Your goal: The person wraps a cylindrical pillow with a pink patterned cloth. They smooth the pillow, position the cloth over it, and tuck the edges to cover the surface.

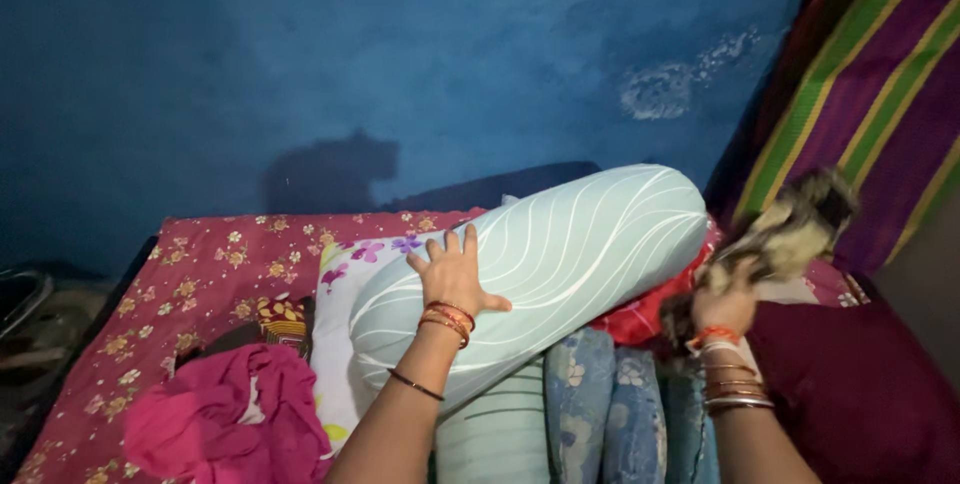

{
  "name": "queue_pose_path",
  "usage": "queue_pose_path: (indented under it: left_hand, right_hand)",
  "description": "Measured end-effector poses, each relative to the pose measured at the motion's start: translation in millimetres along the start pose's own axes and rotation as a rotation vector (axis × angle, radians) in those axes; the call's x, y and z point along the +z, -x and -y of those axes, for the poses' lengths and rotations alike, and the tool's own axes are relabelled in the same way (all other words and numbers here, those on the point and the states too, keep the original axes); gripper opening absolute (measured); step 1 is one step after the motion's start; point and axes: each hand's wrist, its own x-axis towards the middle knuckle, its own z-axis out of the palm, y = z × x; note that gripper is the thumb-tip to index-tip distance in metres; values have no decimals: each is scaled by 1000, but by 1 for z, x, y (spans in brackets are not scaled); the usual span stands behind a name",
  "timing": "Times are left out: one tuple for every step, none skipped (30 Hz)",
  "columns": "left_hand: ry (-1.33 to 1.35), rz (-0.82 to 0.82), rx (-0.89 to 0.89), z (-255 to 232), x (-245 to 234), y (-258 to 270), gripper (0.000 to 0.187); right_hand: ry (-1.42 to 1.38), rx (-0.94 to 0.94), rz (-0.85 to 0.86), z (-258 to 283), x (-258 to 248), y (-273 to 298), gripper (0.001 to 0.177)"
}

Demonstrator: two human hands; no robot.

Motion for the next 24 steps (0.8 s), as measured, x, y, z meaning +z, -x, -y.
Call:
queue_pose_path:
  left_hand:
    - [11, -10, 17, 2, 3, -1, 141]
    - [22, -21, 34, 5, 6, -3, 138]
    - [35, -34, 52, 8, 10, -4, 135]
    - [76, -30, 77, 15, 15, -4, 132]
    - [120, -33, 99, 24, 18, -7, 130]
    - [164, -37, 123, 31, 21, -11, 127]
    - [205, -91, 151, 37, 26, -12, 127]
    - [245, -146, 180, 43, 29, -11, 127]
    - [284, -199, 211, 50, 31, -9, 127]
    - [272, -143, 161, 58, 30, -7, 131]
    - [265, -86, 115, 59, 30, -3, 134]
    - [258, -29, 70, 59, 29, 0, 138]
    - [250, -43, 78, 57, 26, 1, 140]
    - [243, -58, 86, 55, 22, 3, 143]
    - [235, -75, 94, 53, 19, 4, 146]
    - [208, -61, 117, 49, 15, 7, 141]
    - [179, -45, 138, 46, 12, 11, 137]
    - [149, -29, 160, 41, 9, 17, 133]
    - [131, -60, 204, 37, 8, 25, 130]
    - [113, -92, 247, 32, 9, 36, 126]
    - [95, -123, 293, 25, 9, 47, 123]
    - [106, -151, 358, 19, 9, 58, 116]
    - [118, -178, 423, 13, 9, 69, 110]
    - [130, -204, 488, 8, 10, 82, 104]
  right_hand:
    - [-17, -96, -150, 8, -11, -2, 75]
    - [-32, -194, -300, 21, -15, 0, 84]
    - [-69, -191, -279, 33, -11, 9, 88]
    - [-105, -188, -258, 42, -6, 18, 91]
    - [-145, -191, -241, 47, -3, 21, 95]
    - [-95, -378, -238, 51, 9, 33, 81]
    - [-47, -564, -229, 57, 33, 55, 68]
    - [22, -303, 236, 67, 57, 71, 51]
    - [2, -97, 561, 70, 76, 103, 107]
    - [-17, -23, 618, 69, 84, 120, 107]
    - [-32, 53, 669, 65, 87, 130, 106]
    - [-46, 3, 764, 60, 87, 129, 98]
    - [-59, -46, 856, 53, 83, 123, 90]
    - [-71, -96, 947, 44, 77, 115, 82]
    - [-230, -151, 1030, 36, 67, 103, 67]
    - [-391, -208, 1109, 30, 52, 89, 57]
    - [-554, -266, 1185, 27, 34, 79, 53]
    - [-548, -302, 1083, 29, 13, 70, 50]
    - [-457, -311, 871, 36, -13, 63, 48]
    - [-366, -315, 654, 52, -40, 57, 47]
    - [-319, -328, 450, 72, -70, 56, 47]
    - [-316, -372, 313, 99, -102, 56, 47]
    - [-320, -414, 184, 131, -133, 61, 48]
    - [-236, -352, 138, 164, -167, 69, 60]
